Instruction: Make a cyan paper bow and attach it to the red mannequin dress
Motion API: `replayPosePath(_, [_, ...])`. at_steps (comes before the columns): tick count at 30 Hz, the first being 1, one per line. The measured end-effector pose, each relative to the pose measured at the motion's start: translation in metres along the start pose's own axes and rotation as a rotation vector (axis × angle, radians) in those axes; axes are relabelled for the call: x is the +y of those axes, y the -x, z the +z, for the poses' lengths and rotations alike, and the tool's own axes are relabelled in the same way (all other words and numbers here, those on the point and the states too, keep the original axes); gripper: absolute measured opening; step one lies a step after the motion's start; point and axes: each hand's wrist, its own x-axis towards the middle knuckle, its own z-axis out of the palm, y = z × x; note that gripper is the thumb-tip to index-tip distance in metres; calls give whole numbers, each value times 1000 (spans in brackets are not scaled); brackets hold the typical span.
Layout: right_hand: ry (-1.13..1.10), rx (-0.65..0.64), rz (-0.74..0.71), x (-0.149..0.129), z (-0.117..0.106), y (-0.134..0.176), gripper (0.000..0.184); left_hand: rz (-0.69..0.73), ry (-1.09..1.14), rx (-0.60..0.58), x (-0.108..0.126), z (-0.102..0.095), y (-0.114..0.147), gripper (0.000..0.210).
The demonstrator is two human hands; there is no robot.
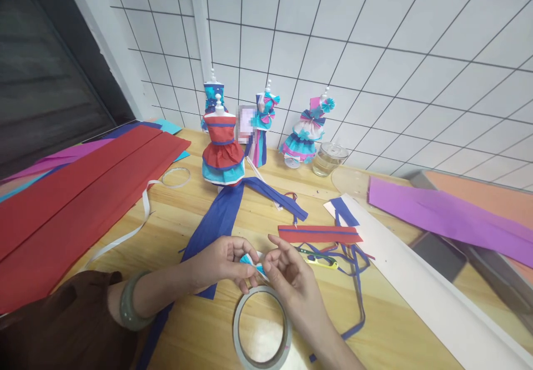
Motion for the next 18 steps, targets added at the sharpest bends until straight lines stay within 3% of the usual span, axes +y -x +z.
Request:
replayPosePath(5, [30, -2, -7, -3, -4, 1, 37, -79, -59, -29, 0, 0, 2, 31])
replayPosePath(11, [248, 412, -109, -17, -44, -12, 23, 53, 38, 68, 12, -8, 0, 22])
replayPosePath(13, [362, 528, -120, -21, -58, -14, 35, 96, 141, 91, 17, -14, -1, 20])
replayPosePath(16, [474, 622, -97, -28, -70, -13, 44, 139, 240, 95, 22, -24, -2, 15])
replayPosePath(18, [586, 576, -109, -31, -74, -11, 44, 145, 265, 92, 23, -28, -2, 14])
